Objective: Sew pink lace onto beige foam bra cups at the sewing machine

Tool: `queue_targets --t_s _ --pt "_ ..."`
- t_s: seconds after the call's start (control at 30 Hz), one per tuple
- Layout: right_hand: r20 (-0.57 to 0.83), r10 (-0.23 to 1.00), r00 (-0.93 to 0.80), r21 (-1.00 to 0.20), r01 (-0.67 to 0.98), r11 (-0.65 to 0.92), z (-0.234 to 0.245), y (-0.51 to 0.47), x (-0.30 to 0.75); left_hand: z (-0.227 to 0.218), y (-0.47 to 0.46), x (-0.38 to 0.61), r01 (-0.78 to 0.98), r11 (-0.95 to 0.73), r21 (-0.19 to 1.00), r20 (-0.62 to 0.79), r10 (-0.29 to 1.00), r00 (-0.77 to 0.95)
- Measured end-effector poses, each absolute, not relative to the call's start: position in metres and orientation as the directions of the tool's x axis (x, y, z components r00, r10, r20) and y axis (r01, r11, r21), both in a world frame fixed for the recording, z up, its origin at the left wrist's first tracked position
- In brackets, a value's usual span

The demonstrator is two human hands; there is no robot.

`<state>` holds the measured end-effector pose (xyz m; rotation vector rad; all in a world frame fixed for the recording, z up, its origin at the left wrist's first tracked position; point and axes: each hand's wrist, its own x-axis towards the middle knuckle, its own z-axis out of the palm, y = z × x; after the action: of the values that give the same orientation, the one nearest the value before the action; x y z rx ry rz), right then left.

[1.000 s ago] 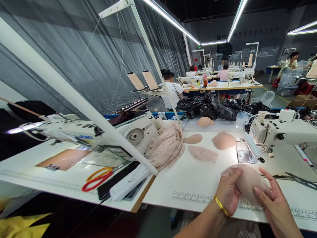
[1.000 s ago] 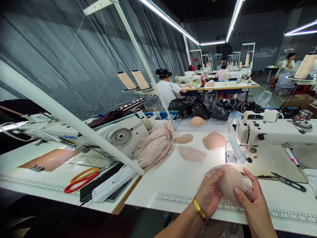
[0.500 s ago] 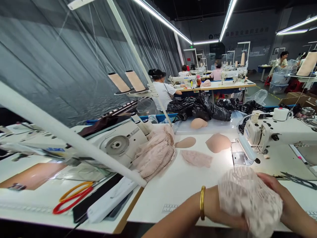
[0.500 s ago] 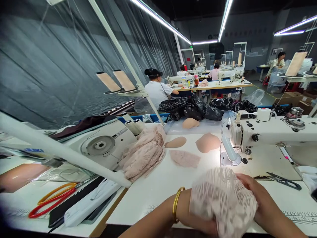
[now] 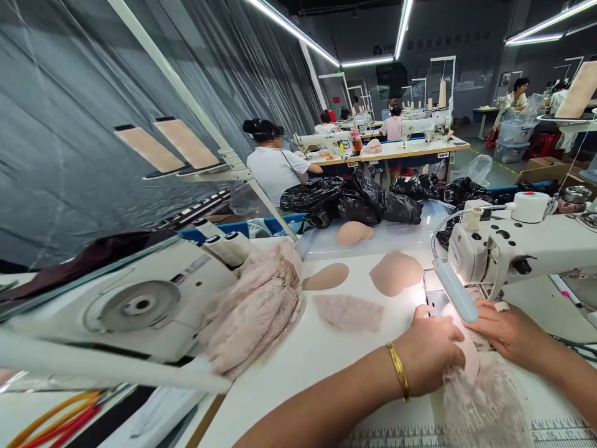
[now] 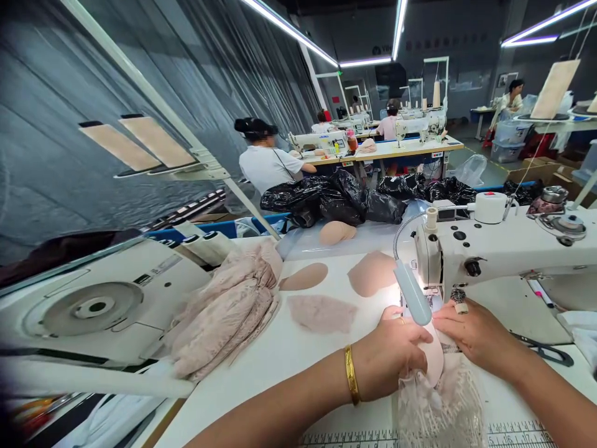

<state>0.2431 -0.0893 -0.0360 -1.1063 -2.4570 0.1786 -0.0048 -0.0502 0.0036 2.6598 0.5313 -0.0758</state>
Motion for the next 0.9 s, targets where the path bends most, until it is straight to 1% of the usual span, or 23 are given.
queue_targets --t_s 0.1,0.17,0.27,0.4,0.57,0.73,0.9 --pt "0.313 0.790 -0.527 -0.292 0.738 0.608 -0.034 -0.090 0.242 0.004 -0.058 0.000 0.432 -0.816 0.384 -0.162 0.401 0.902" --pt "0.323 0.810 -0.490 -0.273 0.771 0.576 -0.036 -0.090 0.242 0.003 -0.060 0.002 0.443 -0.819 0.365 -0.150 0.418 0.896" --pt "0.350 0.805 -0.479 -0.236 0.787 0.571 -0.042 -0.088 0.244 0.000 -0.061 0.005 0.447 -0.824 0.348 -0.115 0.436 0.893" --pt "0.368 0.796 -0.481 -0.224 0.785 0.578 -0.046 -0.087 0.247 -0.006 -0.060 0.006 0.454 -0.814 0.364 -0.093 0.453 0.887" --pt "0.354 0.800 -0.484 -0.210 0.792 0.573 -0.048 -0.087 0.249 -0.010 -0.064 0.006 0.450 -0.807 0.383 -0.070 0.460 0.885" --pt "0.329 0.796 -0.508 -0.146 0.806 0.574 -0.051 -0.088 0.251 -0.008 -0.065 0.006 0.432 -0.810 0.395 -0.051 0.450 0.891" --pt "0.372 0.812 -0.450 -0.150 0.834 0.531 -0.051 -0.089 0.246 -0.004 -0.056 0.004 0.430 -0.817 0.384 -0.084 0.433 0.898"
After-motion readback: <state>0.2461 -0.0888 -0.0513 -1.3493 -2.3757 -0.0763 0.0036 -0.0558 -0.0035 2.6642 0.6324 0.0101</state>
